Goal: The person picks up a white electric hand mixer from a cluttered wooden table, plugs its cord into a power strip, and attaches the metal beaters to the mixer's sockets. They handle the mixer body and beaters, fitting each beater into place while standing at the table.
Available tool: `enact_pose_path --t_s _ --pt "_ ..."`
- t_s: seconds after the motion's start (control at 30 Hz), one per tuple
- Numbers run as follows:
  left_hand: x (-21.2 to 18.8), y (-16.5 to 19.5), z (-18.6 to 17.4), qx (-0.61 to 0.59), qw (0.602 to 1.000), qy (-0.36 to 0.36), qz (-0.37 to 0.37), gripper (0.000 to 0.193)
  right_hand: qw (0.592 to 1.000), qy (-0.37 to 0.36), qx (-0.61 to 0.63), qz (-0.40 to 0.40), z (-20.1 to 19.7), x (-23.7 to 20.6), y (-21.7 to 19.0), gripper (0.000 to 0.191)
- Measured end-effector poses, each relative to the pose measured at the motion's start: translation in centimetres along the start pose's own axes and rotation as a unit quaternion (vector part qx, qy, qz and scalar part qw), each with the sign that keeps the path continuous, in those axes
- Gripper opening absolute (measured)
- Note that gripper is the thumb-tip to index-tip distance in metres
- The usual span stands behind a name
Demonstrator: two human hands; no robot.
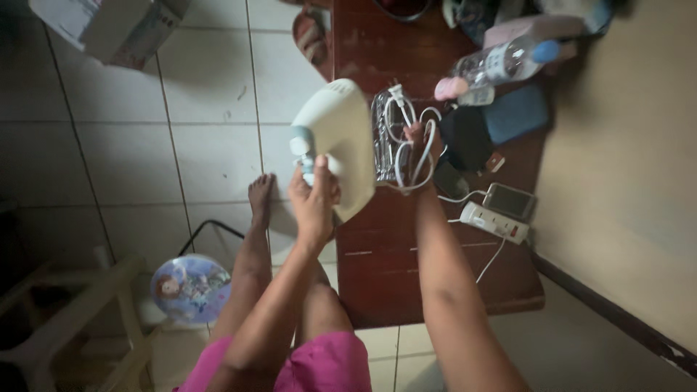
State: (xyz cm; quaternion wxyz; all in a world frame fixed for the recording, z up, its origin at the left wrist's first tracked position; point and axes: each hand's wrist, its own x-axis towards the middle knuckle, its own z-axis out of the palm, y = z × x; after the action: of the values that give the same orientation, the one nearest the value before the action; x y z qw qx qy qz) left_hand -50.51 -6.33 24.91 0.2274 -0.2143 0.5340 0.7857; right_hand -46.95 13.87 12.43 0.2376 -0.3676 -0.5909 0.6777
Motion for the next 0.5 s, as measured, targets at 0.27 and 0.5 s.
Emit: enact_pose_path --t_s 0.27,0.5 --pt "1.1 -1.7 1.4 0.022 0.999 -0.015 -0.030 0.025 0.997 -0.035 0.059 0.045 -1.4 -0.4 -0.2 0.022" --pt "2.2 -2.4 3.5 0.059 0.997 -0.030 -0.038 0.024 0.998 0.025 -0.045 0.021 -1.3 -0.2 1.6 0.021"
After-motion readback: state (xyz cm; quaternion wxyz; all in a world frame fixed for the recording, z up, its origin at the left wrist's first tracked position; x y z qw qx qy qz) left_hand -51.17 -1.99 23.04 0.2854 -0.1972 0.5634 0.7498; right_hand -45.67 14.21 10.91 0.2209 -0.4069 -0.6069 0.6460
